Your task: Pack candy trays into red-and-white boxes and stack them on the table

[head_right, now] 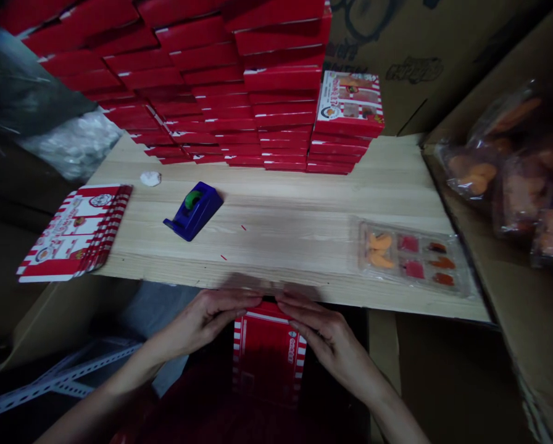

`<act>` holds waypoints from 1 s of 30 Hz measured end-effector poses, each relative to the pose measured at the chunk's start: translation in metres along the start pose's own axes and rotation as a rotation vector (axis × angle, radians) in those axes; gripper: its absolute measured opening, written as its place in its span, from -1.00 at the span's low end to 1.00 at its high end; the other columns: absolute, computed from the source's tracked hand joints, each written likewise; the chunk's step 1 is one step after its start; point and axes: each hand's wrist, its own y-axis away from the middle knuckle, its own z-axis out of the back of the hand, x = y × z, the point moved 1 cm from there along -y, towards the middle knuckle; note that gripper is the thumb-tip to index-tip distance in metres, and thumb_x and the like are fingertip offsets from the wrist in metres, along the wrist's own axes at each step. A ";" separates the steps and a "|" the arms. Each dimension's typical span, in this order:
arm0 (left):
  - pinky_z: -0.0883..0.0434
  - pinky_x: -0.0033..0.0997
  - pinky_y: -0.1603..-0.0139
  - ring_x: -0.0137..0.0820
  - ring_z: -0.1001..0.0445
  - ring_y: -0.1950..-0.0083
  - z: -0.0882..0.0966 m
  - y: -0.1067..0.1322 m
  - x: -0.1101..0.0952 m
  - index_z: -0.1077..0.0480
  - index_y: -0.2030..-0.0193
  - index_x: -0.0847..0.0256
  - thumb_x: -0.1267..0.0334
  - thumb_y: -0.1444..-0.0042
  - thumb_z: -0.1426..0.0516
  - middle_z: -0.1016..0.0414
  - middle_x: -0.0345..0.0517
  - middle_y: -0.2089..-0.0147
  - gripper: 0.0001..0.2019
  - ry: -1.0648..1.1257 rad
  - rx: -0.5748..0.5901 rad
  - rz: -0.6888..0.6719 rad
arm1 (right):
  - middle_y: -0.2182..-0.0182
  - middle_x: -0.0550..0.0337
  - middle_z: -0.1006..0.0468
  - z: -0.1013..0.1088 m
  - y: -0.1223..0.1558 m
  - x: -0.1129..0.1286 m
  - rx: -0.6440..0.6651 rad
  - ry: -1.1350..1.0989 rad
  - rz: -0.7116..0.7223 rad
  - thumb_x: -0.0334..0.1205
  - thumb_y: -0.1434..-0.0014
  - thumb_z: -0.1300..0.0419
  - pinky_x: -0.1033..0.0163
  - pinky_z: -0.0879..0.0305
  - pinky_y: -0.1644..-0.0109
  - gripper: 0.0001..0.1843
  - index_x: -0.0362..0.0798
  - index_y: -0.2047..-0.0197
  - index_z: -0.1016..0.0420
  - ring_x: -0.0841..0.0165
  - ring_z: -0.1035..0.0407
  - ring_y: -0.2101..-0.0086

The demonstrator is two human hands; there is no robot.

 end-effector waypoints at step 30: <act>-0.46 -0.34 0.26 -0.30 -0.53 0.19 0.168 -0.018 0.054 -0.55 0.40 0.27 0.09 0.16 -0.43 -0.62 0.11 -0.06 -0.70 0.306 -0.881 0.353 | -0.09 0.12 -0.67 0.000 0.001 -0.016 -0.190 -0.051 -0.096 0.05 -0.27 -0.29 -0.19 -0.45 -0.24 -0.65 0.28 -0.10 -0.67 -0.05 -0.53 -0.13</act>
